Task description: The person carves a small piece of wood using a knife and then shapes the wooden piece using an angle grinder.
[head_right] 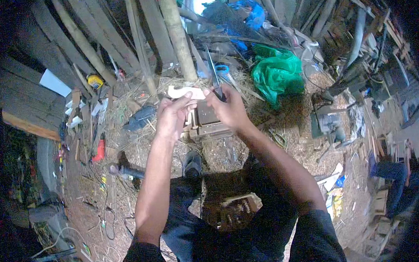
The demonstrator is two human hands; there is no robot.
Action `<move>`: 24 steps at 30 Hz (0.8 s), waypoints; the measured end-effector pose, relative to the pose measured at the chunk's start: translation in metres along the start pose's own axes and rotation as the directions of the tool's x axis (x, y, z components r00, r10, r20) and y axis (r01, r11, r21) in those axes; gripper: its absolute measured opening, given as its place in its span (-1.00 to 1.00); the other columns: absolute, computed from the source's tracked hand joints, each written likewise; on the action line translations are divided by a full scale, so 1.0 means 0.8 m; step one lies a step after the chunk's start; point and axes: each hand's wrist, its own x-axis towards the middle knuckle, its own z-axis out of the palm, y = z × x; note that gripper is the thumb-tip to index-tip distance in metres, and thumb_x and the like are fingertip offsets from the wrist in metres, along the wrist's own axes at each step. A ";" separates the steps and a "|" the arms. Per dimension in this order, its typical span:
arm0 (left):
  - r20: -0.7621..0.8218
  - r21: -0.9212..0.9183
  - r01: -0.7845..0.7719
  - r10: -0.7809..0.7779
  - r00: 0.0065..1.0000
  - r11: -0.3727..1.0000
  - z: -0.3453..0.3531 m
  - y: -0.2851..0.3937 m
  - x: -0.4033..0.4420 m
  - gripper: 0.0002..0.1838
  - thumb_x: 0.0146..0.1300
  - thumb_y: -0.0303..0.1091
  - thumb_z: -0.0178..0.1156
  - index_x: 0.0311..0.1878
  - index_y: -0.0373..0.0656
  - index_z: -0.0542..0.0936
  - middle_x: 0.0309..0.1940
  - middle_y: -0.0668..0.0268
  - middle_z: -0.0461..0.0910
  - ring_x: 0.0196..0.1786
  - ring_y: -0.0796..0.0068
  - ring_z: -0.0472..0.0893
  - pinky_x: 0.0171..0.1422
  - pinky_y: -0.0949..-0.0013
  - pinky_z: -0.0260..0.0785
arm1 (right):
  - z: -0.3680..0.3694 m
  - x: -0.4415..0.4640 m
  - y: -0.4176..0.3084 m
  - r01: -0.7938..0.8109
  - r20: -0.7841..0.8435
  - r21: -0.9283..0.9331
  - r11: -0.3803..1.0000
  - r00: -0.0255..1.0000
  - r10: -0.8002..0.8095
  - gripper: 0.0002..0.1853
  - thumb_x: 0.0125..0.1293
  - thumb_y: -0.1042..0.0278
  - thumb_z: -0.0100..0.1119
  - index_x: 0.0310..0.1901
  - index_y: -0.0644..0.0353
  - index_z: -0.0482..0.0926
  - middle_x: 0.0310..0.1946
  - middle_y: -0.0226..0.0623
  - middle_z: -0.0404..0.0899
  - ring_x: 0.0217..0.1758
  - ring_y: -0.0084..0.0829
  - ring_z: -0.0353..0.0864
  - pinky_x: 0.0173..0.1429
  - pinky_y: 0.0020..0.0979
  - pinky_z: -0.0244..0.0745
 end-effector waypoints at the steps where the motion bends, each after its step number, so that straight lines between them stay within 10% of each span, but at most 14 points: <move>1: 0.010 0.102 0.014 -0.015 1.000 0.995 -0.003 -0.002 -0.001 -0.78 0.26 -0.46 0.19 -0.06 -0.24 0.45 -0.10 0.08 0.61 -0.10 0.37 0.64 -0.06 0.33 0.52 | -0.005 0.004 0.005 0.002 -0.012 0.037 0.999 1.000 -0.002 -0.67 0.30 0.07 0.22 -0.17 0.21 0.53 -0.55 -0.52 0.51 -0.60 -0.73 0.32 -0.52 -0.58 0.20; 3: 0.026 0.299 0.029 -0.039 0.999 0.954 -0.008 -0.004 -0.001 -0.77 0.27 -0.43 0.19 -0.06 -0.27 0.43 -0.07 0.03 0.59 -0.09 0.32 0.65 -0.05 0.31 0.56 | -0.020 0.007 0.005 0.032 0.019 -0.008 0.999 0.999 -0.032 -0.68 0.31 0.14 0.23 -0.13 0.24 0.51 -0.45 -0.46 0.53 -0.44 -0.68 0.43 -0.36 -0.57 0.34; 11: 0.467 -0.033 0.460 -0.393 0.792 0.887 -0.026 0.006 -0.004 -0.52 0.41 -0.16 -0.04 0.25 -0.30 0.32 -0.10 0.04 0.58 -0.20 0.36 0.64 -0.09 0.24 0.58 | -0.047 0.021 0.020 0.306 0.201 -0.120 0.944 0.939 -0.278 -0.70 0.30 0.25 0.24 -0.07 0.29 0.51 -0.27 -0.39 0.56 -0.20 -0.60 0.49 -0.09 -0.43 0.41; 18: 0.001 0.685 0.348 -0.478 0.878 0.640 -0.080 -0.078 0.038 -0.70 0.38 -0.24 -0.11 -0.08 -0.30 0.46 -0.54 0.34 0.41 -0.58 0.51 0.43 -0.47 0.40 0.31 | -0.062 0.035 0.079 0.388 0.233 -0.690 0.611 0.918 -0.320 -0.80 0.33 0.32 -0.02 -0.16 0.28 0.48 -0.37 0.19 0.55 -0.22 0.23 0.52 -0.21 -0.02 0.44; 22: -0.090 0.916 0.238 -0.415 0.905 0.322 -0.111 -0.138 0.060 -0.61 0.36 -0.21 -0.14 -0.29 -0.35 0.56 -0.59 0.13 0.53 -0.56 0.26 0.57 -0.38 0.18 0.41 | -0.064 0.033 0.175 0.473 0.341 -0.778 0.413 0.870 -0.356 -0.79 0.39 0.30 -0.08 -0.25 0.32 0.31 -0.62 0.08 0.51 -0.55 0.17 0.51 -0.49 0.08 0.36; 24: -0.157 0.920 0.295 -0.446 0.881 0.259 -0.125 -0.168 0.064 -0.58 0.33 -0.22 -0.12 -0.31 -0.39 0.60 -0.58 -0.04 0.58 -0.52 0.13 0.64 -0.31 0.12 0.46 | -0.054 0.023 0.211 0.293 0.287 -0.868 0.400 0.955 -0.074 -0.75 0.40 0.28 -0.14 -0.17 0.37 0.32 -0.61 0.10 0.52 -0.53 0.16 0.53 -0.45 0.05 0.42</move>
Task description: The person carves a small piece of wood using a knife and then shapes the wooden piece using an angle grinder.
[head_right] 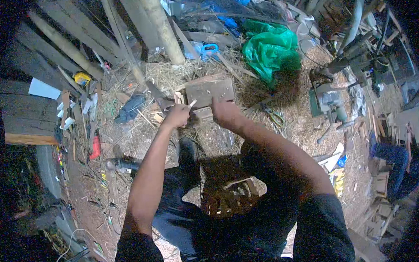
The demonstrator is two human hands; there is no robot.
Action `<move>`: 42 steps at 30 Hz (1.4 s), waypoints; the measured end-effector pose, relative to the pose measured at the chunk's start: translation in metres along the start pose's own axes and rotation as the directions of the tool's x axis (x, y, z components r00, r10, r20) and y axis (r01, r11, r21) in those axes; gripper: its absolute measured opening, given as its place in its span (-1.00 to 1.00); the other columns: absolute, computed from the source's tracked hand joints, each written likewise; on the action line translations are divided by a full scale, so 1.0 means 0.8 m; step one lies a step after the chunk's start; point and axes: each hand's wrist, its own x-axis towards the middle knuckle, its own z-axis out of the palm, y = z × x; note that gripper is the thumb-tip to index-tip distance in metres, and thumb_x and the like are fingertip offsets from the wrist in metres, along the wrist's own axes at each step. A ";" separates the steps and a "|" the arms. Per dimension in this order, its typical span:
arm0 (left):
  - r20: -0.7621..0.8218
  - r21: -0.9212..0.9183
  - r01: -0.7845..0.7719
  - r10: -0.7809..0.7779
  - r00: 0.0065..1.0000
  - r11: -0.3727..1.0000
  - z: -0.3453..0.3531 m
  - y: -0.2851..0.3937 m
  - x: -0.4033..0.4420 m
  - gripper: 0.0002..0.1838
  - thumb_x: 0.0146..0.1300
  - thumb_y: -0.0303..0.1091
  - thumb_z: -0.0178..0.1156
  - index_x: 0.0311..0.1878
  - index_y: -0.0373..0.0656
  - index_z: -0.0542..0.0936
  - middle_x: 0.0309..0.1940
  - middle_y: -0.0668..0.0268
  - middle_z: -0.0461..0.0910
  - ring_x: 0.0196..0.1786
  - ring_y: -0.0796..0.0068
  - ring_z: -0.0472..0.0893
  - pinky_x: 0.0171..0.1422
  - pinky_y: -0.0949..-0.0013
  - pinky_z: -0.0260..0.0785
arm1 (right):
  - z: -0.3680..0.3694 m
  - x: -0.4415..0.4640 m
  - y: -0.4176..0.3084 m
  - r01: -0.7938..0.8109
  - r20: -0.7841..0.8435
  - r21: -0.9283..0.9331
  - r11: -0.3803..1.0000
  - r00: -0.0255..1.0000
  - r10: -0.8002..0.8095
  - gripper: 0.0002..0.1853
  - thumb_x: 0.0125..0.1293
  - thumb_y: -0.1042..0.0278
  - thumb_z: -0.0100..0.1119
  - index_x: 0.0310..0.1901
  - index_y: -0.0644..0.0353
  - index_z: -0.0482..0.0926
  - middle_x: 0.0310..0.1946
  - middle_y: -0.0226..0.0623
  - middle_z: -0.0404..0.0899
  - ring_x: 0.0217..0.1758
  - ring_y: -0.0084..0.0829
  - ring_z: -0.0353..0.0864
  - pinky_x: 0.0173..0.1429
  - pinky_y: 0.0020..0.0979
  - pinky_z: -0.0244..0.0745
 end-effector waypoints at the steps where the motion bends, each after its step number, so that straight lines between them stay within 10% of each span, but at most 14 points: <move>1: 0.006 0.111 -0.086 0.086 0.996 0.990 0.011 -0.023 0.022 -0.59 0.31 -0.23 -0.11 -0.31 -0.40 0.60 -0.57 -0.07 0.58 -0.50 0.12 0.65 -0.30 0.11 0.46 | 0.013 -0.004 0.001 -0.037 0.062 -0.032 0.999 0.997 0.039 -0.73 0.40 0.28 -0.16 -0.14 0.39 0.32 -0.61 0.11 0.53 -0.53 0.16 0.54 -0.44 0.05 0.43; 2: 0.024 0.220 -0.173 0.172 0.985 0.960 0.022 -0.057 0.053 -0.60 0.30 -0.24 -0.09 -0.30 -0.41 0.60 -0.57 -0.09 0.59 -0.48 0.12 0.65 -0.29 0.11 0.47 | 0.014 -0.005 -0.002 -0.037 0.067 -0.027 0.999 0.997 0.039 -0.72 0.40 0.29 -0.17 -0.13 0.41 0.31 -0.60 0.12 0.53 -0.52 0.15 0.54 -0.43 0.05 0.43; 4: 0.031 0.053 0.163 -0.165 0.986 0.985 0.023 -0.023 0.042 -0.61 0.23 -0.26 -0.06 -0.31 -0.45 0.60 -0.45 -0.24 0.58 -0.27 0.09 0.68 -0.24 0.08 0.48 | 0.021 -0.008 -0.009 -0.044 0.082 -0.008 0.999 0.996 0.044 -0.70 0.40 0.30 -0.20 -0.09 0.45 0.30 -0.58 0.13 0.54 -0.51 0.15 0.55 -0.40 0.05 0.45; 7: 0.019 0.207 0.071 -0.077 0.997 0.976 0.027 -0.038 0.067 -0.57 0.22 -0.23 -0.06 -0.35 -0.50 0.59 -0.47 -0.27 0.56 -0.29 0.05 0.68 -0.26 0.07 0.48 | 0.038 0.012 -0.007 -0.093 0.180 0.075 0.993 0.981 0.078 -0.69 0.39 0.32 -0.23 -0.09 0.48 0.29 -0.57 0.14 0.54 -0.50 0.15 0.57 -0.38 0.07 0.45; 8: 0.045 0.436 -0.173 0.170 0.984 0.883 0.025 -0.051 0.081 -0.54 0.23 -0.23 -0.10 -0.41 -0.53 0.57 -0.55 -0.23 0.55 -0.47 0.02 0.65 -0.30 0.05 0.48 | 0.039 0.013 -0.002 -0.015 0.176 0.065 0.998 0.984 0.004 -0.70 0.37 0.35 -0.23 -0.10 0.49 0.29 -0.58 0.14 0.54 -0.49 0.15 0.58 -0.39 0.07 0.46; 19: 0.333 -0.008 0.084 -0.077 0.940 0.996 -0.017 0.003 0.065 -0.64 0.29 -0.19 -0.05 -0.49 -0.29 0.48 -0.67 0.25 0.41 -0.67 0.36 0.44 -0.59 0.23 0.28 | 0.021 0.044 -0.032 -0.039 0.321 0.041 0.998 0.947 0.024 -0.64 0.30 0.44 -0.14 0.00 0.63 0.27 -0.44 0.10 0.59 -0.41 0.03 0.65 -0.40 -0.13 0.58; 23: 0.153 0.229 -0.115 0.081 0.985 0.967 -0.003 -0.028 0.076 -0.68 0.23 -0.27 0.03 -0.34 -0.40 0.57 -0.45 -0.10 0.60 -0.39 0.01 0.63 -0.26 0.08 0.44 | 0.023 0.050 -0.040 -0.083 0.404 -0.009 0.996 0.911 0.080 -0.68 0.29 0.49 -0.13 -0.02 0.60 0.28 -0.44 0.10 0.59 -0.40 -0.02 0.66 -0.40 -0.18 0.59; 25: 0.118 0.310 -0.030 -0.008 0.993 0.950 0.000 -0.017 0.070 -0.69 0.17 -0.30 0.06 -0.26 -0.42 0.59 -0.30 -0.25 0.57 -0.16 -0.14 0.61 -0.04 0.03 0.41 | 0.028 0.038 -0.040 0.106 0.344 -0.158 0.982 0.938 -0.046 -0.71 0.29 0.49 -0.12 -0.04 0.56 0.29 -0.45 0.10 0.59 -0.40 -0.04 0.67 -0.40 -0.17 0.59; 27: 0.072 0.370 -0.003 -0.025 0.997 0.929 0.004 -0.007 0.065 -0.69 0.12 -0.33 0.09 -0.25 -0.43 0.61 -0.28 -0.28 0.56 -0.11 -0.14 0.61 -0.02 0.02 0.41 | 0.020 0.040 -0.045 -0.034 0.398 -0.072 0.997 0.915 0.060 -0.69 0.28 0.50 -0.10 -0.03 0.57 0.29 -0.45 0.11 0.60 -0.38 -0.04 0.67 -0.38 -0.17 0.60; 42: 0.019 0.307 -0.081 0.079 0.997 0.948 0.002 0.000 0.058 -0.80 -0.07 -0.42 0.15 -0.47 -0.41 0.59 -0.49 -0.19 0.57 -0.36 -0.11 0.64 -0.20 0.01 0.44 | 0.022 0.059 -0.044 -0.119 0.515 -0.030 0.992 0.849 0.117 -0.66 0.28 0.49 -0.15 0.01 0.61 0.23 -0.44 0.18 0.58 -0.38 0.01 0.67 -0.38 -0.10 0.58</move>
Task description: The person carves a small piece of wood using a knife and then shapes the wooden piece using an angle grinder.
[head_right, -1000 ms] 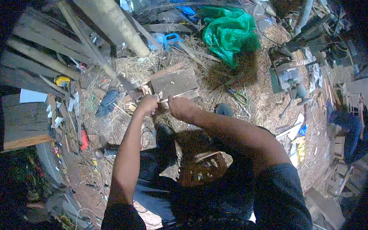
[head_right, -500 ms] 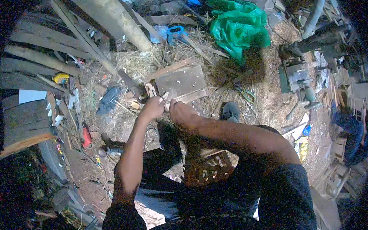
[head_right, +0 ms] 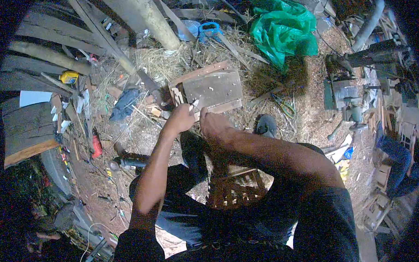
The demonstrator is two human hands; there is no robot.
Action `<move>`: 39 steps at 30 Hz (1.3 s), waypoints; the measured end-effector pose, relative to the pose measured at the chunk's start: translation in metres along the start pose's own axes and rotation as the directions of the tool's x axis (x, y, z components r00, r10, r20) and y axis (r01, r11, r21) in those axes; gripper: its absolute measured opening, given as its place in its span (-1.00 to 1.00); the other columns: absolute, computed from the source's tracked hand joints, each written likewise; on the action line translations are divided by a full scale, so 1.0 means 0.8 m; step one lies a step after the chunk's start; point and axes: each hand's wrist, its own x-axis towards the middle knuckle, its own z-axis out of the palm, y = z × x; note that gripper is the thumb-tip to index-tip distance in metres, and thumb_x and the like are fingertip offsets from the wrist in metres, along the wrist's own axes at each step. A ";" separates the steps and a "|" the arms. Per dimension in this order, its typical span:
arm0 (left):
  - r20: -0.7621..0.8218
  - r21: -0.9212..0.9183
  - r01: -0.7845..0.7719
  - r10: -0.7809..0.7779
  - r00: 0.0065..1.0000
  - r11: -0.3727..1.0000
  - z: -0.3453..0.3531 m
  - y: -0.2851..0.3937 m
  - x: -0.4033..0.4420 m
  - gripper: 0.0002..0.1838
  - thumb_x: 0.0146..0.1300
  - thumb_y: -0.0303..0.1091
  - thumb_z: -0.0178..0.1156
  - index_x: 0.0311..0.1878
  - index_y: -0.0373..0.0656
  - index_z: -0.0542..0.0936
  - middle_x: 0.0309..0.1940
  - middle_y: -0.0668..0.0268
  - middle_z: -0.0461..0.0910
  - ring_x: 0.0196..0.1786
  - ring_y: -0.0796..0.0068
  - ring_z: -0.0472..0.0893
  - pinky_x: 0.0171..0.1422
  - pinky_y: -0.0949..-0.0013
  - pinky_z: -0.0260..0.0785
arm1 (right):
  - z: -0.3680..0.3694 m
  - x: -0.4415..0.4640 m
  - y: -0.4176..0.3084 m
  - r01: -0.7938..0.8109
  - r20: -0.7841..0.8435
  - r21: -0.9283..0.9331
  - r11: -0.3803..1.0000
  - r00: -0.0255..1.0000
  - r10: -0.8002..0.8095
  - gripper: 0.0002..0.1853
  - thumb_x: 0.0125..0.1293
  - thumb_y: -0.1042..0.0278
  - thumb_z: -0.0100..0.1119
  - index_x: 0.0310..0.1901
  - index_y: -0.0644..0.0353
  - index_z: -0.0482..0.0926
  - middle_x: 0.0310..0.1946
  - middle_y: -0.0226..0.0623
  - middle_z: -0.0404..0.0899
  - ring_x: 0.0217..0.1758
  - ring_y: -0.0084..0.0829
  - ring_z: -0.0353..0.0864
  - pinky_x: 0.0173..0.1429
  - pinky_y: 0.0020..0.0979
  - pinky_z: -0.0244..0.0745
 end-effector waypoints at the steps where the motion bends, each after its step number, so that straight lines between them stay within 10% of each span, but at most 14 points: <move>1: 0.029 0.007 0.012 -0.013 1.000 1.000 0.000 -0.001 0.000 -0.80 -0.07 -0.41 0.15 -0.46 -0.40 0.60 -0.48 -0.20 0.57 -0.35 -0.11 0.64 -0.20 0.01 0.45 | -0.002 -0.004 -0.003 -0.011 0.016 -0.021 1.000 1.000 0.012 -0.70 0.31 0.48 -0.17 -0.03 0.55 0.26 -0.39 0.22 0.60 -0.33 0.04 0.68 -0.32 -0.09 0.61; 31: 0.195 -0.040 0.103 -0.093 0.976 0.994 0.005 -0.023 0.017 -0.73 0.00 -0.38 0.11 -0.33 -0.43 0.60 -0.38 -0.23 0.58 -0.20 -0.12 0.63 -0.09 0.01 0.43 | 0.034 0.032 0.010 -0.011 -0.170 0.118 0.993 0.985 0.031 -0.76 0.36 0.39 -0.22 -0.08 0.43 0.25 -0.54 0.14 0.57 -0.52 0.08 0.62 -0.47 0.01 0.52; 39: 0.112 -0.037 -0.047 0.051 0.992 0.998 0.009 -0.036 0.025 -0.79 -0.10 -0.41 0.13 -0.51 -0.41 0.57 -0.56 -0.10 0.57 -0.42 0.03 0.64 -0.25 0.08 0.43 | 0.032 0.019 0.014 0.006 -0.182 0.132 0.991 0.983 0.019 -0.76 0.34 0.40 -0.20 -0.09 0.43 0.26 -0.55 0.12 0.58 -0.49 0.05 0.64 -0.44 -0.02 0.54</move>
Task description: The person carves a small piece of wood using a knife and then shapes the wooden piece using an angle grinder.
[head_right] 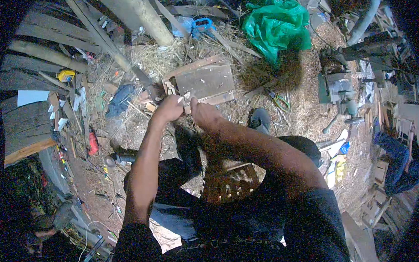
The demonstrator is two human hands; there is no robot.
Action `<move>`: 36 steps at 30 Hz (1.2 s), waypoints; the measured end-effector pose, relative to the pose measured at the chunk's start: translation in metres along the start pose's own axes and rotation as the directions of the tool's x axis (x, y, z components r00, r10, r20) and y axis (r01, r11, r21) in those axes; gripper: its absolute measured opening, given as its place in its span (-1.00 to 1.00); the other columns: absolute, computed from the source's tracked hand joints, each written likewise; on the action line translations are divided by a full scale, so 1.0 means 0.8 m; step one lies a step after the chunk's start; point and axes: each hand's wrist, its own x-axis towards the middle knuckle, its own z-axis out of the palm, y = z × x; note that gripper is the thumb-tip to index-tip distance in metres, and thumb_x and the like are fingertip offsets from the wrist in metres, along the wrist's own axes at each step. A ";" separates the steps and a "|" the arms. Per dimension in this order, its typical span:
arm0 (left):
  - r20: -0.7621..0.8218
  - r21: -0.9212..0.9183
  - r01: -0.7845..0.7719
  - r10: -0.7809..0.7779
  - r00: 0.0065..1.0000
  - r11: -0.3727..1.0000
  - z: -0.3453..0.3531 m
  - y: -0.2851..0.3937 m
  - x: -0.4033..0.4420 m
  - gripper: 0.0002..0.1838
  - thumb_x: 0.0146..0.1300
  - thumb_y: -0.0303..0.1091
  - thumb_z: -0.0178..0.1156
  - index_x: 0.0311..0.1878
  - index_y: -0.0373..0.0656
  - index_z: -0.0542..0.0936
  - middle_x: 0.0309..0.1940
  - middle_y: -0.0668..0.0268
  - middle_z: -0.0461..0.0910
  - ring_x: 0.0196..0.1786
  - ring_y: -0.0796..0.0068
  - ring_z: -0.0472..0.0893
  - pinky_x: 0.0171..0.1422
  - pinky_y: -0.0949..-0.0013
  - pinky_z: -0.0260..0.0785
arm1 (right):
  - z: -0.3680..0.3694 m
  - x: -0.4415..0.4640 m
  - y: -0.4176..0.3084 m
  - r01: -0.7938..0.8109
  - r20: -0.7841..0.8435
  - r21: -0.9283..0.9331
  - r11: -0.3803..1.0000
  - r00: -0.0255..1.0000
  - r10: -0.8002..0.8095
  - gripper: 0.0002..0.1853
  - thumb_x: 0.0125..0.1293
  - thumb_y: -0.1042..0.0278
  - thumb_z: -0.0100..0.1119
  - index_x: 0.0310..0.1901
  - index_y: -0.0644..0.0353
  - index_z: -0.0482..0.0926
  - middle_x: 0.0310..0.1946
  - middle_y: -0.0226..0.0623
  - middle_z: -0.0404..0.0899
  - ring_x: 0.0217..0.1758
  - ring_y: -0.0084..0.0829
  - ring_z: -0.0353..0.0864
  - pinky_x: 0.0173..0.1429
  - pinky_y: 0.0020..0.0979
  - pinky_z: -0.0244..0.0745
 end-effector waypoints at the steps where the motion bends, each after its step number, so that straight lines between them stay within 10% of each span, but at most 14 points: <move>1: 0.015 -0.001 0.006 -0.006 1.000 1.000 0.000 0.002 -0.003 -0.80 -0.11 -0.41 0.13 -0.51 -0.41 0.56 -0.57 -0.09 0.57 -0.44 0.05 0.64 -0.27 0.09 0.43 | 0.001 0.000 0.000 0.011 -0.013 0.012 1.000 1.000 -0.010 -0.76 0.34 0.41 -0.20 -0.10 0.43 0.26 -0.54 0.12 0.58 -0.48 0.04 0.64 -0.44 -0.02 0.54; 25: -0.047 0.114 -0.021 0.026 0.999 0.993 0.000 0.030 0.001 -0.80 0.04 -0.42 0.06 -0.33 -0.31 0.60 -0.38 -0.17 0.58 -0.26 -0.12 0.61 -0.17 0.01 0.41 | 0.024 0.032 0.025 0.166 -0.095 -0.133 0.977 0.979 -0.180 -0.72 0.24 0.49 -0.06 -0.09 0.53 0.26 -0.48 0.20 0.57 -0.39 0.09 0.64 -0.35 -0.04 0.56; 36: 0.055 0.059 -0.011 0.008 0.998 0.998 -0.012 0.004 0.012 -0.75 0.08 -0.38 0.06 -0.29 -0.36 0.62 -0.43 -0.18 0.59 -0.32 -0.03 0.65 -0.20 0.09 0.42 | 0.020 -0.010 0.020 -0.085 0.020 0.075 0.994 0.996 0.084 -0.57 0.30 0.36 -0.17 0.09 0.54 0.16 -0.45 0.25 0.56 -0.38 0.18 0.60 -0.26 0.05 0.52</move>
